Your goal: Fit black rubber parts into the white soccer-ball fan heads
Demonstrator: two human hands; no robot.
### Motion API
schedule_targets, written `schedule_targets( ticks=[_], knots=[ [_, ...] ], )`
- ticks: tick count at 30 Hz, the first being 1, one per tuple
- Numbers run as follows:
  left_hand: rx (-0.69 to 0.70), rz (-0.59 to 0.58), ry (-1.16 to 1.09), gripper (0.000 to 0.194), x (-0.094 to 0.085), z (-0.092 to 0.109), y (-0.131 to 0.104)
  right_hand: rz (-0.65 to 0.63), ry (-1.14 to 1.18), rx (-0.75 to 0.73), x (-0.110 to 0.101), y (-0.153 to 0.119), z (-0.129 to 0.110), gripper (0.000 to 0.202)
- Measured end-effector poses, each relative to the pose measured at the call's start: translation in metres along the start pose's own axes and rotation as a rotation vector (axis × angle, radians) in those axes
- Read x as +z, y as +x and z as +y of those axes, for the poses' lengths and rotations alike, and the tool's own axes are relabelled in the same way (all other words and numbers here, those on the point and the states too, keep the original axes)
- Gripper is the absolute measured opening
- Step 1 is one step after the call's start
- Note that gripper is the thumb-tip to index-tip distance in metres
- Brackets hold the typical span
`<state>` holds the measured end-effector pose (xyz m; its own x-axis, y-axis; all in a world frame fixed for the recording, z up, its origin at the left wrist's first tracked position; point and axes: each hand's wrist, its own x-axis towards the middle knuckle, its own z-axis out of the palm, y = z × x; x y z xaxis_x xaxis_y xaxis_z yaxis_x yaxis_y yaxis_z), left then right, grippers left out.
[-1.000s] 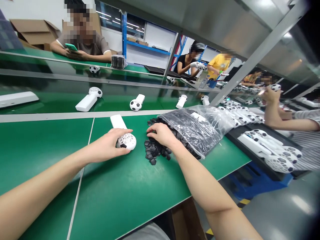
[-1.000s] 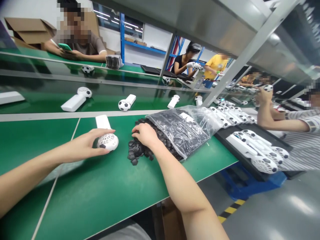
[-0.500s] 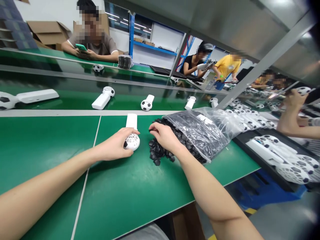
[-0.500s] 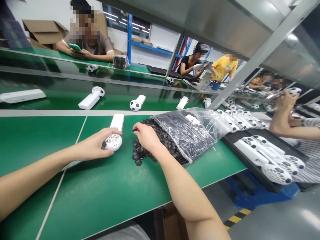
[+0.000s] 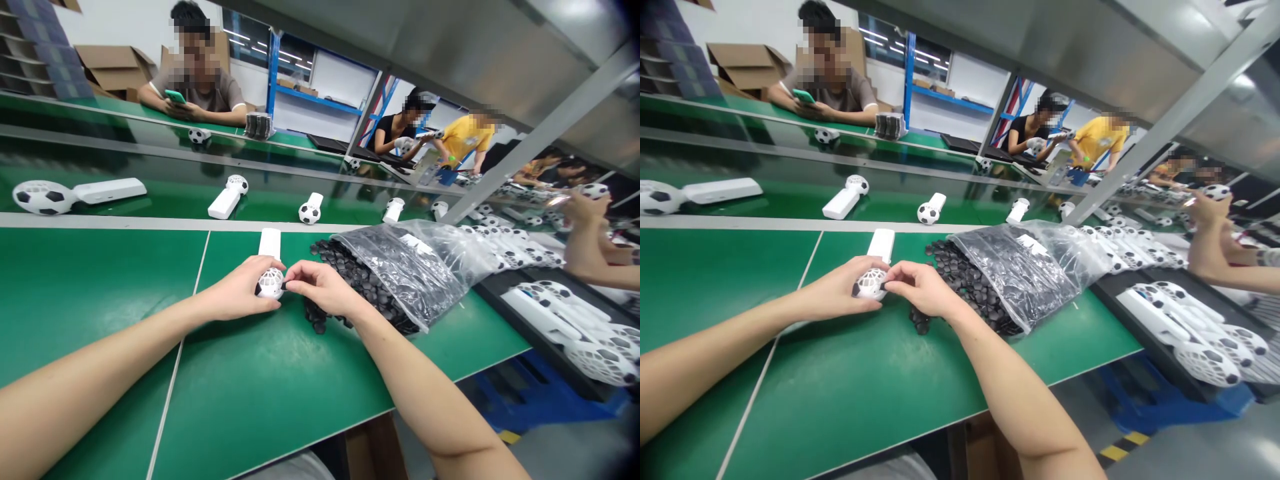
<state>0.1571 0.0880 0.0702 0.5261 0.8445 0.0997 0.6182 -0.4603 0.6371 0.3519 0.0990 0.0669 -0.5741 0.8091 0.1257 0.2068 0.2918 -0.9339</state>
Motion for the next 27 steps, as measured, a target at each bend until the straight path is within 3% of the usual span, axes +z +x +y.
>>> schedule_targets(
  ticks=[8,14,27],
  knots=[
    [-0.006,0.045,-0.030,0.039,0.003,0.001,0.000,0.053,0.250,0.074,0.015,0.006,0.010,0.016],
    [-0.004,0.054,-0.036,0.037,0.006,0.000,0.001,0.031,0.171,0.137,0.012,0.008,0.009,0.022],
    [-0.036,0.047,-0.055,0.037,0.006,0.000,0.000,0.033,0.149,0.113,0.013,0.010,0.011,0.027]
  ],
)
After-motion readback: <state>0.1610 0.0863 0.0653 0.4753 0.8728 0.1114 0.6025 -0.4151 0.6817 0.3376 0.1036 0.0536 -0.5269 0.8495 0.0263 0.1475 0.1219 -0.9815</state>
